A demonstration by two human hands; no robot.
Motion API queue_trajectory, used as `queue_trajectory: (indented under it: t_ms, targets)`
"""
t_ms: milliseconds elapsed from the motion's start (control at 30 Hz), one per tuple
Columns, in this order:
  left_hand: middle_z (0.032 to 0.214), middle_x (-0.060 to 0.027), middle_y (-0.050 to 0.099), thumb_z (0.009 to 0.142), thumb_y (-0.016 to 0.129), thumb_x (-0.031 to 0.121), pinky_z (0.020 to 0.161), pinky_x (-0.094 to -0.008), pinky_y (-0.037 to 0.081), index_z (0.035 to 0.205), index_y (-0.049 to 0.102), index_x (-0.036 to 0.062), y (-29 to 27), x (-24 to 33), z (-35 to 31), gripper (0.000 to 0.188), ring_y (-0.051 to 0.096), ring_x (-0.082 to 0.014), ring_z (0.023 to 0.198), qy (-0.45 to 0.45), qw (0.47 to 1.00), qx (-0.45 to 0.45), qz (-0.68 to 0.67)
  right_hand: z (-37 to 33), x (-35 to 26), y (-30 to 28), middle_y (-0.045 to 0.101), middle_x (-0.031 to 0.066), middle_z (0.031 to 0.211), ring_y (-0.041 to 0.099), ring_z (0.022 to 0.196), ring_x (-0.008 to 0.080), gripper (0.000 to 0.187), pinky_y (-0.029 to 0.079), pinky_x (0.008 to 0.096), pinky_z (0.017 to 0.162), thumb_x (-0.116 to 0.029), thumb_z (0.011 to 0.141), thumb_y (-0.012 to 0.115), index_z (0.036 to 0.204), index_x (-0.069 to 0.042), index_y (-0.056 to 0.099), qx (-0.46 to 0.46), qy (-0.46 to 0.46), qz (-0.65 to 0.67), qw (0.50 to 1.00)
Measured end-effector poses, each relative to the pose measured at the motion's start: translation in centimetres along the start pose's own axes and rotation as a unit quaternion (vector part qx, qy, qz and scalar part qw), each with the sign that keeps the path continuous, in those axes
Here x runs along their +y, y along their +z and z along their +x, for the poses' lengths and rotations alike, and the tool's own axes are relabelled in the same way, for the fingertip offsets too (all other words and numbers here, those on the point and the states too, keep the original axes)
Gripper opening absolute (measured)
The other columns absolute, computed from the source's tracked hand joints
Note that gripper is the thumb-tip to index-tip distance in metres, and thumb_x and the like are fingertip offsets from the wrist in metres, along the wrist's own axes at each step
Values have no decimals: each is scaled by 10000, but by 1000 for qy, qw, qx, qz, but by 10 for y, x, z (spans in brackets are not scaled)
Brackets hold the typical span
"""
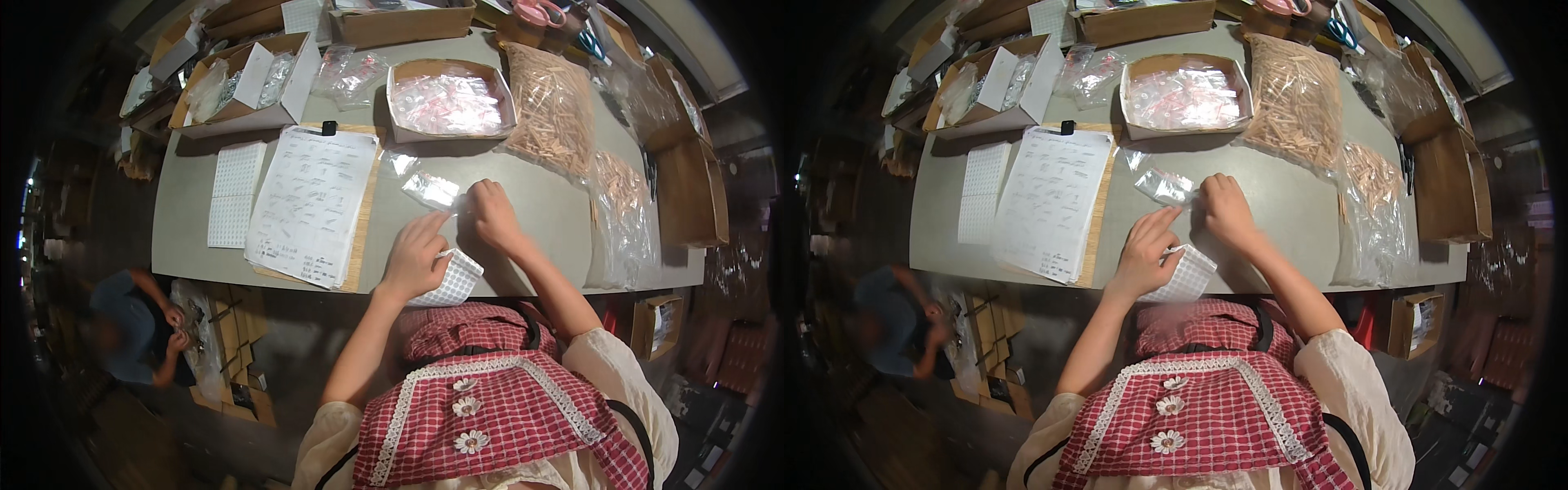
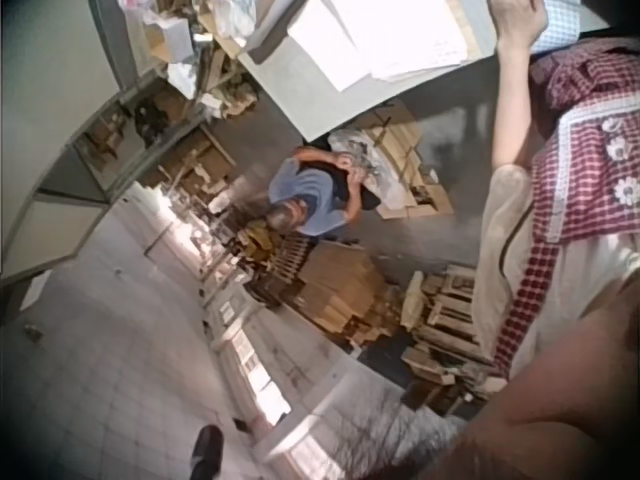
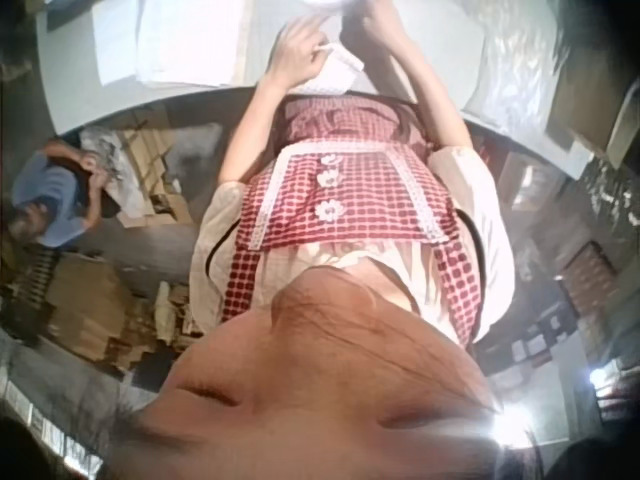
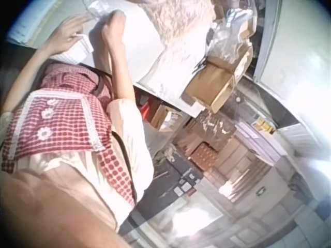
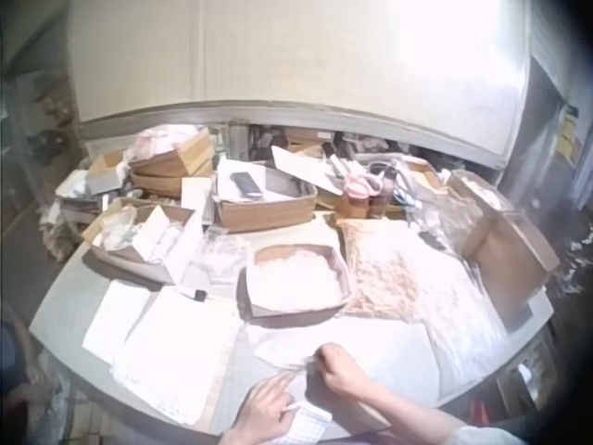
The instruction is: The person applies small round stickers to clear plastic bags containing small red items. They retrieve the bags from a cardboard box, place them on the table, affix a sticker, and set the labeled bags aside. The person repeats this process for several bags.
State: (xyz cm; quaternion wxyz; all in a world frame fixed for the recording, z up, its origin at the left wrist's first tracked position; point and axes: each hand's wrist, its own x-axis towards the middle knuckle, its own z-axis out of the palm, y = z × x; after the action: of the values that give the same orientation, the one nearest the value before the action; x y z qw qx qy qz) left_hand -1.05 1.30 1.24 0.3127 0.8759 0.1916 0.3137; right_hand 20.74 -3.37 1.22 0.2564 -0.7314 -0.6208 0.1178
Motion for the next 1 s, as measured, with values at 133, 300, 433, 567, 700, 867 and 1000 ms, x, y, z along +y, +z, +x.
queue_trajectory:
  t_ms: [133, 300, 433, 567, 700, 867, 1000]
  targets:
    - [1352, -177, 621, 787, 733, 105, 1076, -468, 411, 823, 615, 30, 1, -5, 0, 145, 549, -364, 1279, -31, 999, 12, -7, 35, 9, -22, 640, 154, 837, 621, 761, 317, 120, 489, 388, 711, -115, 948, 624, 981, -7, 585, 79, 43, 195, 977]
    - [1273, -142, 688, 815, 748, 85, 1020, -417, 471, 848, 644, 17, -3, -5, -2, 129, 629, -334, 1192, -91, 993, 61, -41, 123, 29, -53, 680, 165, 1024, 653, 894, 337, 219, 510, 400, 792, -142, 945, 680, 1112, -9, 634, 196, -55, -66, 977]
    - [1189, -128, 728, 827, 745, 38, 906, -373, 537, 885, 670, 8, -7, -9, -8, 99, 697, -278, 1068, -139, 975, 158, -64, 103, -15, -62, 659, 175, 1168, 640, 1028, 355, 319, 505, 418, 882, -132, 914, 713, 1211, -40, 643, 201, -144, -36, 968]
    - [1146, -126, 740, 842, 738, 30, 895, -352, 540, 928, 689, 3, -8, -8, -8, 102, 705, -264, 1036, -153, 968, 171, -104, 32, -24, -59, 675, 151, 1171, 651, 1079, 262, 406, 512, 372, 922, -212, 887, 751, 1229, -24, 640, -256, -33, 207, 944]
    - [1101, -122, 749, 819, 765, 54, 875, -358, 538, 968, 708, 29, -5, -9, -9, 161, 707, -292, 1009, -177, 959, 170, -140, 6, -25, -47, 718, 96, 896, 673, 811, 214, 246, 522, 348, 751, -175, 869, 763, 1033, -12, 679, -275, 78, 253, 924]
    - [1132, -116, 735, 805, 764, 57, 927, -387, 509, 1028, 713, 49, -15, -2, -2, 229, 683, -294, 1046, -215, 953, 146, -152, -8, -24, -43, 701, 125, 838, 664, 737, 225, 184, 517, 351, 689, -127, 852, 767, 949, -17, 655, -204, 67, 227, 950]
    - [1017, -89, 730, 816, 751, 74, 951, -393, 474, 978, 724, 63, -20, 16, 17, 164, 662, -267, 957, -98, 987, 126, 24, -13, -32, -49, 686, 147, 831, 667, 741, 277, 197, 527, 366, 695, -114, 832, 777, 932, -11, 642, -185, 36, 190, 964]
